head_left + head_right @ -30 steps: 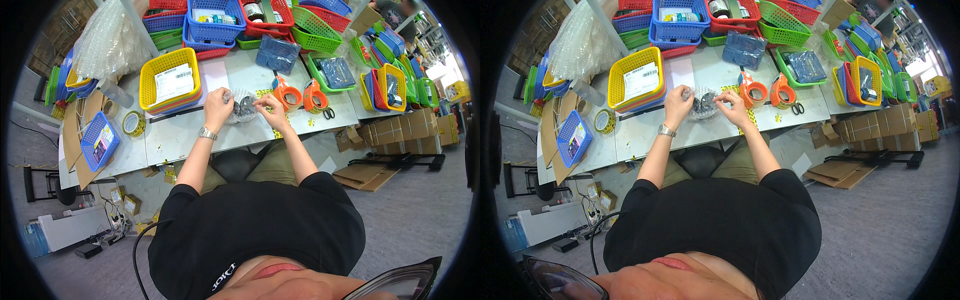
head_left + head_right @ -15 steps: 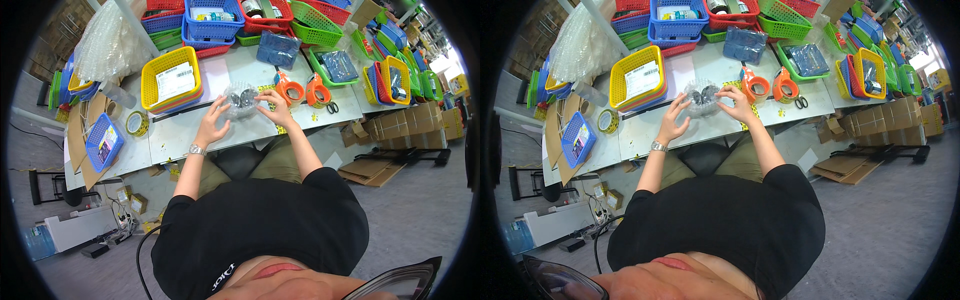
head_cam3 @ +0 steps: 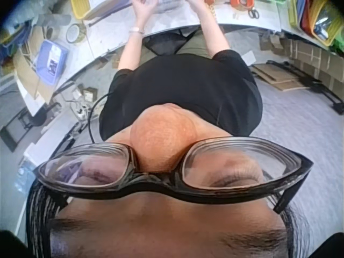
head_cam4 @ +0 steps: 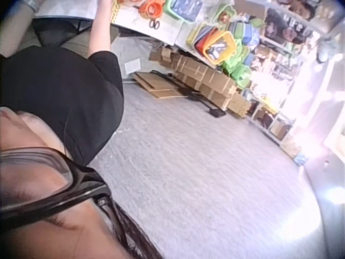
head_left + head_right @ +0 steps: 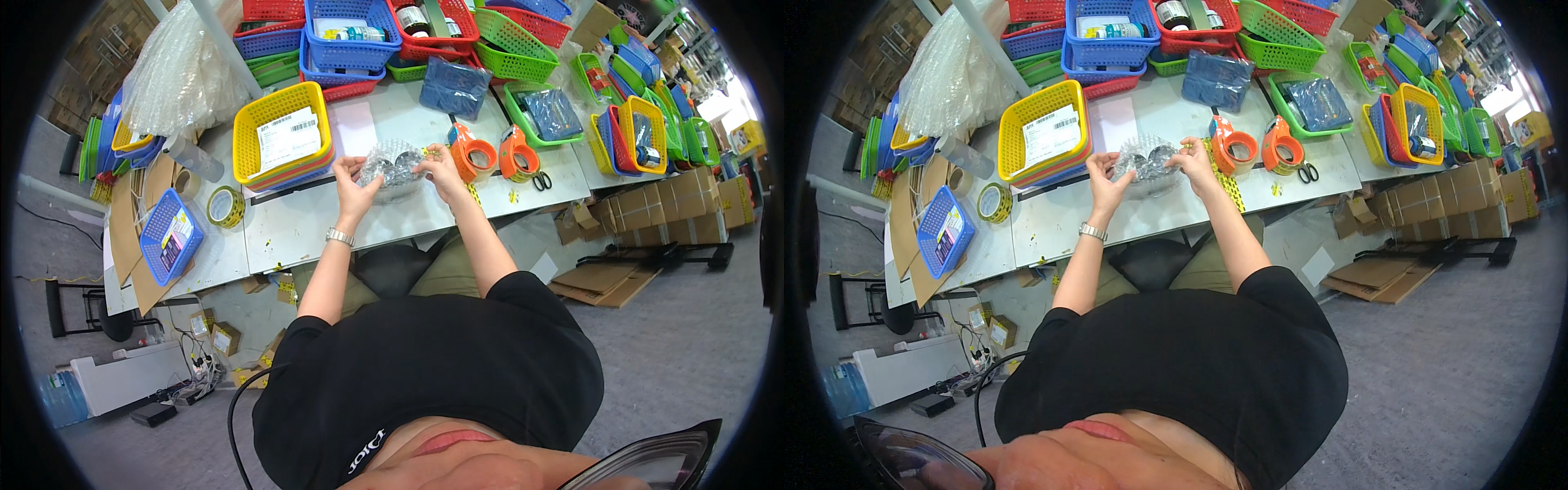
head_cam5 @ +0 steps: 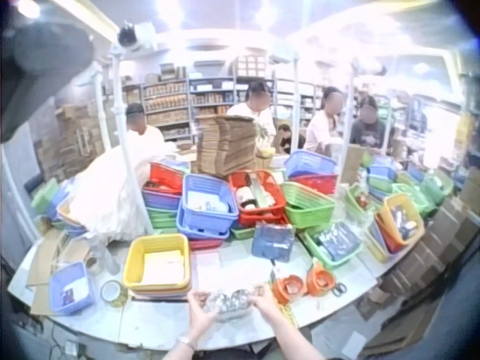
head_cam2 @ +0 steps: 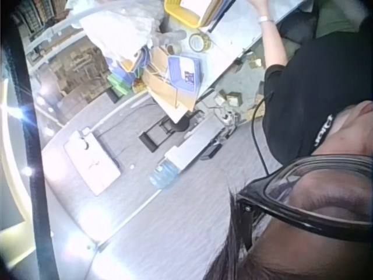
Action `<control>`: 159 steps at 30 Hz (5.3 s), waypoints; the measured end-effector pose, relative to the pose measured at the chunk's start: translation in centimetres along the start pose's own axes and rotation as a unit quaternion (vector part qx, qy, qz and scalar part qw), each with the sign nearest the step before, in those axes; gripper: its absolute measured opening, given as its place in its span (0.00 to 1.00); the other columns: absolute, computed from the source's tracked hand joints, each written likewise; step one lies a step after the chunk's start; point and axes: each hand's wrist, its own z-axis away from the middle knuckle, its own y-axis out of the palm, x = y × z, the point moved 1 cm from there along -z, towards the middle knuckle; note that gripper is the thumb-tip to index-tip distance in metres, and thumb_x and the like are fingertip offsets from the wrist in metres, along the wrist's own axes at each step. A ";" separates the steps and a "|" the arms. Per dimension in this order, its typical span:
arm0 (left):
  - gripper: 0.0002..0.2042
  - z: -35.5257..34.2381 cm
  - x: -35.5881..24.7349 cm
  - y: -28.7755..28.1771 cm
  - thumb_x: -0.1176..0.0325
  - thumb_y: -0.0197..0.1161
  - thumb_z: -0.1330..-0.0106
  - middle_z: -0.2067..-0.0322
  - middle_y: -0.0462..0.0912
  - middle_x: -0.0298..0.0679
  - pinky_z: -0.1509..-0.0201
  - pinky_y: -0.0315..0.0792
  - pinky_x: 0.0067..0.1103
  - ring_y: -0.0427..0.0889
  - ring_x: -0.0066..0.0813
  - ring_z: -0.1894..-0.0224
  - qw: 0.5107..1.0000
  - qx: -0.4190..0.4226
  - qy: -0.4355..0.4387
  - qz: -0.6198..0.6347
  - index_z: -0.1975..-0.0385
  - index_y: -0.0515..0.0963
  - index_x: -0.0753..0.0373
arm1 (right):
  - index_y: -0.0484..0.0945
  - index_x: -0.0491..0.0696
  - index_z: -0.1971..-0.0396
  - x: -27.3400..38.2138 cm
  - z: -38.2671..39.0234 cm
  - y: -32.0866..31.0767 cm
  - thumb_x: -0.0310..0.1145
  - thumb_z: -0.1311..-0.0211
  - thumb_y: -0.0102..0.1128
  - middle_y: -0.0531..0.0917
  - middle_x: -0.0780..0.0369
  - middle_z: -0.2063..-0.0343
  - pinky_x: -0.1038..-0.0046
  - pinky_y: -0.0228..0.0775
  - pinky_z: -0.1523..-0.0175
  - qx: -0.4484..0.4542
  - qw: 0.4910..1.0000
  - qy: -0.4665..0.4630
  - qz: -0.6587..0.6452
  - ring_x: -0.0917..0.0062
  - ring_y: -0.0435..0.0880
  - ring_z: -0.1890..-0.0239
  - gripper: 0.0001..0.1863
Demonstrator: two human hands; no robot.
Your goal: The person affixes a shipping label to a small cardboard box and seals it with tape. They then wrap two cylindrical items in bubble wrap, secure the bundle with tape, and place it into a larger box, which is also taped shut.
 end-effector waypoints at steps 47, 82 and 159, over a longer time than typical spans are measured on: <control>0.09 1.4 0.0 0.8 0.69 0.63 0.36 0.43 0.75 0.43 0.36 0.66 0.34 0.70 0.46 0.37 0.957 0.067 0.256 -0.119 0.57 0.83 0.57 | 0.36 0.34 0.30 0.1 -3.5 -5.1 0.37 0.50 0.66 0.77 0.46 0.51 0.62 0.69 0.43 -0.173 0.655 0.057 0.733 0.59 0.79 0.47 0.56; 0.12 0.3 2.2 1.8 0.74 0.60 0.38 0.57 0.72 0.50 0.46 0.66 0.38 0.71 0.49 0.52 0.946 -0.052 0.289 -0.137 0.58 0.68 0.68 | 0.76 0.44 0.50 12.7 6.2 6.4 0.46 0.59 0.68 0.76 0.46 0.56 0.64 0.71 0.44 0.101 0.749 -0.169 0.633 0.55 0.78 0.51 0.34; 0.23 -2.2 -1.9 2.1 0.41 0.70 0.53 0.66 0.83 0.29 0.59 0.67 0.28 0.74 0.33 0.65 0.901 0.039 0.290 -0.320 0.67 0.82 0.54 | 0.85 0.43 0.62 9.4 10.4 6.0 0.42 0.63 0.66 0.86 0.49 0.66 0.65 0.77 0.53 0.172 0.577 0.031 0.798 0.58 0.85 0.62 0.25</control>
